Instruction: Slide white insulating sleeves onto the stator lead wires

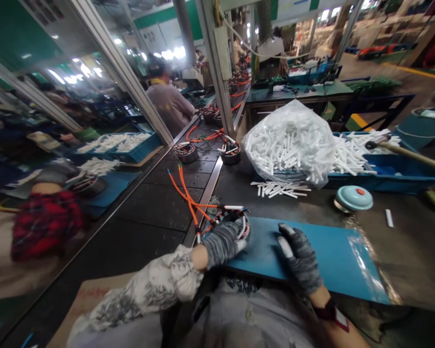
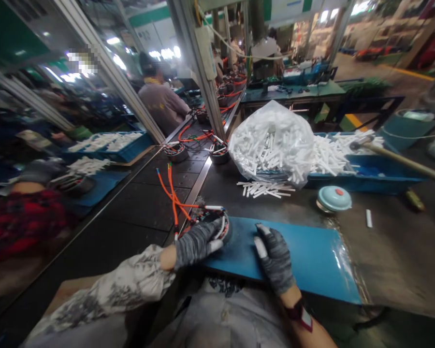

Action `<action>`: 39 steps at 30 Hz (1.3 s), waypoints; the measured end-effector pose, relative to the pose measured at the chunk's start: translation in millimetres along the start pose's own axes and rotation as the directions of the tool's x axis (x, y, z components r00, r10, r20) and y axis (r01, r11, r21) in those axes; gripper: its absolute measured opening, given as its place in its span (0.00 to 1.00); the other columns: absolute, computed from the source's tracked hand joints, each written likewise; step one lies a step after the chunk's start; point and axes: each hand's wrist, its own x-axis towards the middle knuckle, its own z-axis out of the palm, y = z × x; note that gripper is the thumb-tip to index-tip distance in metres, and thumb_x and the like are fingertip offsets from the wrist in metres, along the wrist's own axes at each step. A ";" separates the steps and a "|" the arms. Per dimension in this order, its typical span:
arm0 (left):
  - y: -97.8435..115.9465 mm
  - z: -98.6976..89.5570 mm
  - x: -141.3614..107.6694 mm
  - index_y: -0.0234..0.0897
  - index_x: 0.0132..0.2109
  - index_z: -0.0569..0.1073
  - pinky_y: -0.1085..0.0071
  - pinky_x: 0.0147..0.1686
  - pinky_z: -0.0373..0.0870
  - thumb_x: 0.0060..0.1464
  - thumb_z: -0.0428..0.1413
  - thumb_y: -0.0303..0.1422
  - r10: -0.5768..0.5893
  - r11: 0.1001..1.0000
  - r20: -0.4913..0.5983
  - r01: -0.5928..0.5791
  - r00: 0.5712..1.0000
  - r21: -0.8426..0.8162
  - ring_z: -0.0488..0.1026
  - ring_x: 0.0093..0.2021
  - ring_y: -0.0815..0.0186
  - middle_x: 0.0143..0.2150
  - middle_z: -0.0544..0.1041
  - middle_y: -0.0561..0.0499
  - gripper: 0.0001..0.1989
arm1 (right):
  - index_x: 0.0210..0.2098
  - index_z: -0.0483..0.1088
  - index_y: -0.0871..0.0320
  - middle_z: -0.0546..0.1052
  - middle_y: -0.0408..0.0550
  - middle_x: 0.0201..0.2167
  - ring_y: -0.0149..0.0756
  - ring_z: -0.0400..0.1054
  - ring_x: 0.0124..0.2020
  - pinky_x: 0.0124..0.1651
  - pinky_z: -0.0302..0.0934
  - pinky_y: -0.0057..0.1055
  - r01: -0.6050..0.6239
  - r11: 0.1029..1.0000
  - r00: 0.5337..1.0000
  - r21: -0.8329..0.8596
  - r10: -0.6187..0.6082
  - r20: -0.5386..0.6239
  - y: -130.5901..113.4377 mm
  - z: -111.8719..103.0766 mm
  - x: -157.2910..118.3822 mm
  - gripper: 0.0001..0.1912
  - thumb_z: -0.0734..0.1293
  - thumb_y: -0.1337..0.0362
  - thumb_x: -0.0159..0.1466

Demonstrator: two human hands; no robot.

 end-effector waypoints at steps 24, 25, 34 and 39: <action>-1.0 -54.3 39.0 0.35 0.60 0.70 0.59 0.43 0.71 0.67 0.42 0.31 0.095 0.860 -0.042 -0.060 0.995 0.507 0.73 0.48 0.53 0.48 0.76 0.39 0.20 | 0.51 0.72 0.53 0.78 0.47 0.47 0.40 0.72 0.48 0.54 0.66 0.42 -0.302 0.750 0.862 0.588 -0.049 0.505 -36.7 30.5 105.7 0.22 0.67 0.50 0.61; 0.4 -56.6 39.0 0.34 0.60 0.70 0.59 0.44 0.71 0.67 0.42 0.29 0.112 0.849 -0.032 -0.080 0.993 0.522 0.73 0.48 0.53 0.48 0.76 0.38 0.20 | 0.51 0.73 0.54 0.79 0.48 0.47 0.41 0.72 0.48 0.54 0.66 0.42 -0.285 0.772 0.844 0.568 -0.079 0.530 -38.3 31.6 109.1 0.23 0.67 0.49 0.61; -24.9 -54.7 40.4 0.34 0.49 0.76 0.60 0.45 0.70 0.64 0.46 0.43 -0.017 0.939 0.011 0.012 1.000 0.343 0.75 0.44 0.54 0.43 0.79 0.40 0.20 | 0.37 0.78 0.54 0.80 0.50 0.35 0.38 0.71 0.36 0.47 0.65 0.37 0.011 0.957 0.853 0.288 -0.159 0.497 -53.7 43.7 115.9 0.24 0.58 0.45 0.68; -45.6 -49.0 36.5 0.40 0.46 0.78 0.69 0.44 0.71 0.60 0.51 0.45 0.005 0.962 0.121 0.029 0.993 -0.272 0.76 0.42 0.62 0.38 0.81 0.51 0.18 | 0.37 0.78 0.55 0.79 0.49 0.34 0.37 0.70 0.34 0.45 0.65 0.36 0.121 0.961 0.804 0.247 -0.241 0.544 -52.4 33.7 119.2 0.23 0.60 0.45 0.67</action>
